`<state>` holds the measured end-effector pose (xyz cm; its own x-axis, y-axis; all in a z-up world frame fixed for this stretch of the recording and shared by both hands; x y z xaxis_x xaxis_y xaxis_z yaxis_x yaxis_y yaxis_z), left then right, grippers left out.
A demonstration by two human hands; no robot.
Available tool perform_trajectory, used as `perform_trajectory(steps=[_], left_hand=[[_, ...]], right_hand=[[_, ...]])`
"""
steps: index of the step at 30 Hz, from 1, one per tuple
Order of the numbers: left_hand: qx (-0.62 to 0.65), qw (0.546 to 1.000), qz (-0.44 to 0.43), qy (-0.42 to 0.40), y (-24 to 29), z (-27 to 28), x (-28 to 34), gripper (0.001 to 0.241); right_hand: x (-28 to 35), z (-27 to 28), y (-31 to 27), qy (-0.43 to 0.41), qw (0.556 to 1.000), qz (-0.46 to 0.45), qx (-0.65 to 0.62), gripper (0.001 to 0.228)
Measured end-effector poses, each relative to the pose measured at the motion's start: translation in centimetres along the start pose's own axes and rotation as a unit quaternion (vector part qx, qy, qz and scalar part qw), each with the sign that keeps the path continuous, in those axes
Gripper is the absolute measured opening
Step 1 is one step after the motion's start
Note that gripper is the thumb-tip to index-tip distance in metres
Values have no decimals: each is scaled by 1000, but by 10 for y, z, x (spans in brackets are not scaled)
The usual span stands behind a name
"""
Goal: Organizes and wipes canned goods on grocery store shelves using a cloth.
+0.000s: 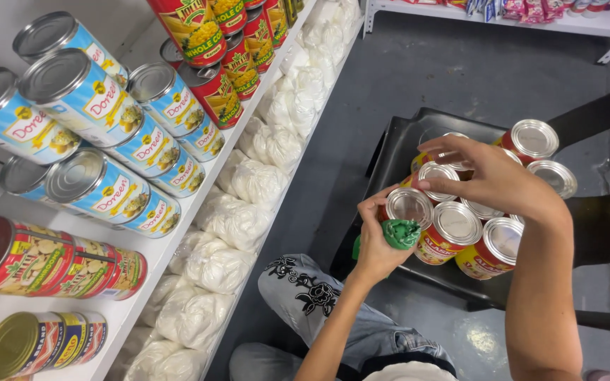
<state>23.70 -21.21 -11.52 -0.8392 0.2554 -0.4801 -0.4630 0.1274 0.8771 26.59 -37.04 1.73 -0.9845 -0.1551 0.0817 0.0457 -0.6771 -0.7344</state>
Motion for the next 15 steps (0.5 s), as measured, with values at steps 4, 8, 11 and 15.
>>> perform_trajectory(steps=[4,8,11,15], left_hand=[[-30,999,-16,-16,-10,0,-6,93],[-40,998,-20,-44,-22,0,-7,103],[-58,997,-20,-51,-20,5,-4,111],[-66,997,-14,-42,-30,16,9,119]], right_hand=[[0,-4,-17,-2,1000,10,9,63],[-1,-9,-32,5,999,31,38,64],[3,-11,-48,16,997,36,60,64],[6,-16,-59,30,996,37,71,65]])
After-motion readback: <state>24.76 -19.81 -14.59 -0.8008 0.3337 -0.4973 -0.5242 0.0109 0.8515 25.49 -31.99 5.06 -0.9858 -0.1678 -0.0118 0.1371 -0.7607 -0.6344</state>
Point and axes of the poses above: each hand's wrist, its own x-axis away from the middle knuckle, its own z-axis out of the back of the hand, y = z × x, the point moved 7 cm from there along -x, towards the middle knuckle, and after that the axes turned 2 degrees about -y, right-handed, at the moved point
